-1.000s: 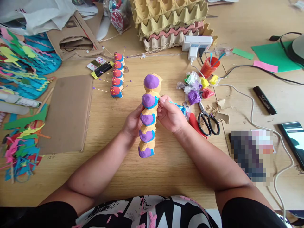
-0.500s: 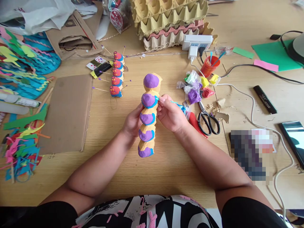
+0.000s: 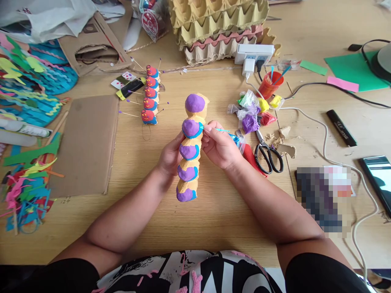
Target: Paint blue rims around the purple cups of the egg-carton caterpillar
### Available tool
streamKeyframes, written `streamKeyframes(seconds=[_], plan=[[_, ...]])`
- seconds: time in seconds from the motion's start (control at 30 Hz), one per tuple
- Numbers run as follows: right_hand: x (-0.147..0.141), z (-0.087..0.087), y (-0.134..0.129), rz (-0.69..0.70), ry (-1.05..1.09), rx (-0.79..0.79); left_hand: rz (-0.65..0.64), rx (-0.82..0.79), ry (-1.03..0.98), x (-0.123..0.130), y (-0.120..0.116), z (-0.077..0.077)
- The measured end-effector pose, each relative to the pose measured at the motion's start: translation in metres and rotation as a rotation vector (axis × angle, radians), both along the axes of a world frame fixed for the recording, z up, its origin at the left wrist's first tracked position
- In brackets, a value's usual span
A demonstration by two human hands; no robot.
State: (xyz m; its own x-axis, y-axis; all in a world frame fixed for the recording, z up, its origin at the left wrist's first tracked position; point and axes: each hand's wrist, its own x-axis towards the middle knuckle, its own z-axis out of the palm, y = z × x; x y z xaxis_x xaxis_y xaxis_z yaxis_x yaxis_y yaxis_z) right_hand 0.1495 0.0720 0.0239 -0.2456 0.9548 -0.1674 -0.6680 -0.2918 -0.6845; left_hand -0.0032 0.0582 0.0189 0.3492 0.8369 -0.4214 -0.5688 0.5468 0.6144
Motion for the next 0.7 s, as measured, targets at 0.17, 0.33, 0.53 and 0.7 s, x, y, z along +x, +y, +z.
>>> streamKeyframes(seconds=[0.17, 0.33, 0.53, 0.7], plan=[[0.0011, 0.0009, -0.0001, 0.015, 0.020, -0.036, -0.038, 0.033, 0.046, -0.0007, -0.0004, 0.0003], [0.0021, -0.0002, 0.0011, 0.035, -0.008, -0.016, -0.010, 0.053, 0.048, 0.0004, -0.0005, -0.0008], [-0.0002, -0.0007, 0.0016, 0.004, -0.024, 0.053, 0.002, 0.015, 0.043, 0.0016, -0.0010, -0.0010], [0.0014, -0.0016, 0.0017, 0.044, 0.019, 0.018, -0.015, 0.020, 0.046, 0.0003, -0.0014, -0.0017]])
